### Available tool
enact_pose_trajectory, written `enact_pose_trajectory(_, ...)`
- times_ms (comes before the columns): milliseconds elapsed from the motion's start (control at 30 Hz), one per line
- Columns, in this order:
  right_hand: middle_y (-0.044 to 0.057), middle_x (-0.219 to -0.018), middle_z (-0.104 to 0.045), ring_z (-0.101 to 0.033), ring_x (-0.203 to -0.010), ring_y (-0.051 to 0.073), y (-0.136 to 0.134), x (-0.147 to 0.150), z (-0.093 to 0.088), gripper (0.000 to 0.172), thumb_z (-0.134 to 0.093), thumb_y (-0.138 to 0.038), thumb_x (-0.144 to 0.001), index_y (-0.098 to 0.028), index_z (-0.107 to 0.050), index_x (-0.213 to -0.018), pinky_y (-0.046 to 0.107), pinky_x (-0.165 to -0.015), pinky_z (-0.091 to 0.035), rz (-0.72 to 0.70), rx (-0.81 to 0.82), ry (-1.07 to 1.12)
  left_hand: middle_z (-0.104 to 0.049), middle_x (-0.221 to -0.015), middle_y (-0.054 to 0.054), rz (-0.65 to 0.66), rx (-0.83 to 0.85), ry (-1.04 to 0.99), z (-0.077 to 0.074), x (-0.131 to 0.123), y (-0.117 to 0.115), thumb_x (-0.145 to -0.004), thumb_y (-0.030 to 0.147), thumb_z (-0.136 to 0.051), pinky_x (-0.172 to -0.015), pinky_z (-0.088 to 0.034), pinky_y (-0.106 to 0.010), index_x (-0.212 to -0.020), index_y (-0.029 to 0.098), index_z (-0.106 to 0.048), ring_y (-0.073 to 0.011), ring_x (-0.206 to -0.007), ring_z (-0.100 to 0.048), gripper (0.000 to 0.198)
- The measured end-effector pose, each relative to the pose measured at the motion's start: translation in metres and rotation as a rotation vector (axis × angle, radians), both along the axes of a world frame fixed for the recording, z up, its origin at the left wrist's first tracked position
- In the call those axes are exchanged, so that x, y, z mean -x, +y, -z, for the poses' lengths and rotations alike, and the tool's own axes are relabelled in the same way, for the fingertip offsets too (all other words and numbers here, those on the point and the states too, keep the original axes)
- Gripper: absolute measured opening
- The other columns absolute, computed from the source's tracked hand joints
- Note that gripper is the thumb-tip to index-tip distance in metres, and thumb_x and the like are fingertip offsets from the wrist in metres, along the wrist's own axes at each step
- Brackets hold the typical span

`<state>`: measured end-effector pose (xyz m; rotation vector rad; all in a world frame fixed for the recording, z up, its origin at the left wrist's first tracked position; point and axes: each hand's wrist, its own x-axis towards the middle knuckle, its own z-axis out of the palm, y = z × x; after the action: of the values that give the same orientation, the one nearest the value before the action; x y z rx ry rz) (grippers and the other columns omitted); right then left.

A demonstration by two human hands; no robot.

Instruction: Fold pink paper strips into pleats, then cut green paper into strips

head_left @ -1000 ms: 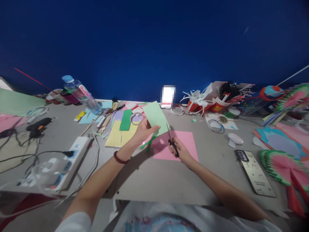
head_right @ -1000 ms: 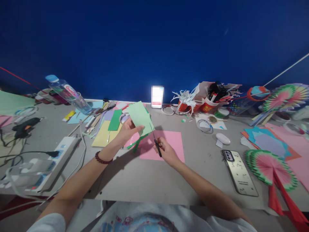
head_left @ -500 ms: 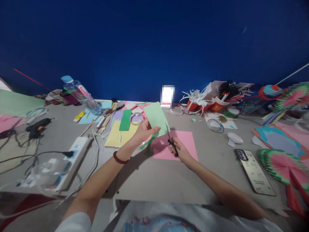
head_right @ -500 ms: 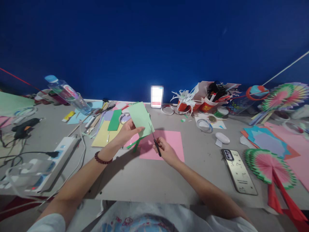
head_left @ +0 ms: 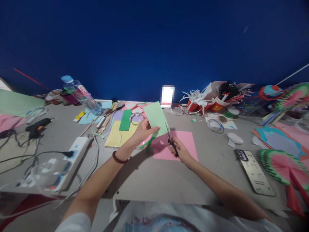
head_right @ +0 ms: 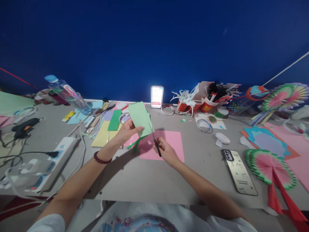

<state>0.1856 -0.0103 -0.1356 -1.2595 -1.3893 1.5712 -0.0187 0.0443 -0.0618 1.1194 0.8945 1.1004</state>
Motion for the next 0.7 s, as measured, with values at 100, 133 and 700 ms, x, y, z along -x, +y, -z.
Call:
enact_pose_trajectory(100,-0.008,-0.062,-0.038,-0.034,-0.051,0.010,0.0004,-0.0003,0.0022,0.036,-0.057,-0.057,-0.081,-0.025,-0.043,-0.087,0.021,-0.045,-0.029,-0.019,-0.039,0.009,-0.071,-0.104,-0.009,0.000,0.005,0.005,0.0006,0.0005,0.0006,-0.068,0.023,-0.078,-0.084,-0.051,-0.033,-0.108,0.015,-0.059,-0.0200,-0.094,-0.067,0.045)
enact_pose_trajectory(133,-0.008,-0.062,-0.038,-0.034,-0.052,0.010,0.0005,-0.0005,0.0027,0.036,-0.057,-0.057,-0.081,-0.025,-0.042,-0.087,0.021,-0.045,-0.029,-0.018,-0.043,0.006,-0.071,-0.105,-0.009,0.001,0.004,0.007,0.0007,0.0005,0.0006,-0.068,0.023,-0.078,-0.085,-0.051,-0.033,-0.108,0.015,-0.059,-0.0201,-0.094,-0.067,0.045)
enact_pose_trajectory(700,-0.008,-0.062,-0.036,-0.032,-0.051,0.009,0.0014,-0.0011,0.0091,0.035,-0.062,-0.054,-0.080,-0.025,-0.044,-0.086,0.021,-0.044,-0.026,0.010,-0.042,0.070,-0.071,-0.104,-0.009,-0.013,-0.004,0.025,0.0026,0.0016,0.0026,-0.065,0.023,-0.077,-0.085,-0.051,-0.036,-0.107,0.015,-0.059,-0.0215,-0.096,-0.065,0.047)
